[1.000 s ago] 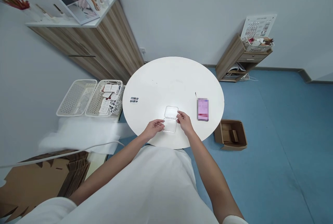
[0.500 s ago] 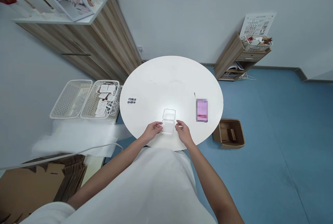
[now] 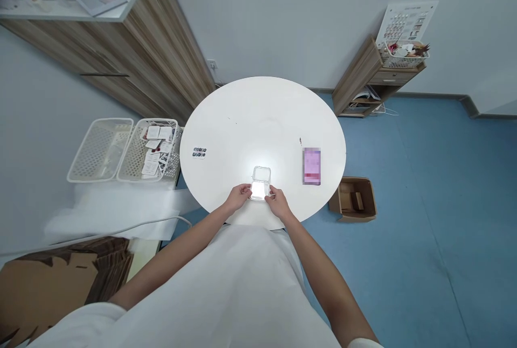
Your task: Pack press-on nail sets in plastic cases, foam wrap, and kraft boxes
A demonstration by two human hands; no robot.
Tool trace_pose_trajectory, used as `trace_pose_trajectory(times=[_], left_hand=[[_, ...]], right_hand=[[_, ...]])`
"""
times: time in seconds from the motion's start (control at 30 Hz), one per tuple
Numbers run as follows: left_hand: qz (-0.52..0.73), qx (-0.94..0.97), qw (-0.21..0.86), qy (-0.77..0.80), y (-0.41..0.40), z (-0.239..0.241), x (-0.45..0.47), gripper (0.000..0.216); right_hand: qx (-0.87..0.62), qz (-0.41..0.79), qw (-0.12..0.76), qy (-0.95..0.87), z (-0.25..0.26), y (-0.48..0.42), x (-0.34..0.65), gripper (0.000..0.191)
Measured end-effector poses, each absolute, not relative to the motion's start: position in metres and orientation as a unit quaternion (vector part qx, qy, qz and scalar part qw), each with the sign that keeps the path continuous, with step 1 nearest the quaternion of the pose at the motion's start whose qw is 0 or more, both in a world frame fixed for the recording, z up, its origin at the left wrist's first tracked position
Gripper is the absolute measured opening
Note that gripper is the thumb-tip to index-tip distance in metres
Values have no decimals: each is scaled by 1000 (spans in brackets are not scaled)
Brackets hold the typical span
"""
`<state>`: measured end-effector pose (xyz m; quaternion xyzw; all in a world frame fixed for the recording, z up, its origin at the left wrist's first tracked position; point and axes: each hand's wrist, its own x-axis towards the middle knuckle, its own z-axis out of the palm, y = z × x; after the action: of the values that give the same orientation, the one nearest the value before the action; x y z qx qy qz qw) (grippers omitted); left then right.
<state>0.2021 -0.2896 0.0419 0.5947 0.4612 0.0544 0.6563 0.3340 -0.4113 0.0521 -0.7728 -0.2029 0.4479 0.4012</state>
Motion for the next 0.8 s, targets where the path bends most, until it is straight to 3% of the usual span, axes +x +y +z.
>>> trace_pose_trajectory(times=[0.23, 0.47, 0.8], left_hand=[[43, 665, 583, 464, -290, 35, 207, 23], [23, 690, 538, 484, -295, 30, 210, 19], [48, 650, 553, 520, -307, 28, 202, 49]], right_hand=[[-768, 462, 398, -196, 47, -406, 339, 52], [-749, 489, 378, -238, 45, -401, 340, 38], [-745, 474, 415, -218, 26, -417, 337, 64]])
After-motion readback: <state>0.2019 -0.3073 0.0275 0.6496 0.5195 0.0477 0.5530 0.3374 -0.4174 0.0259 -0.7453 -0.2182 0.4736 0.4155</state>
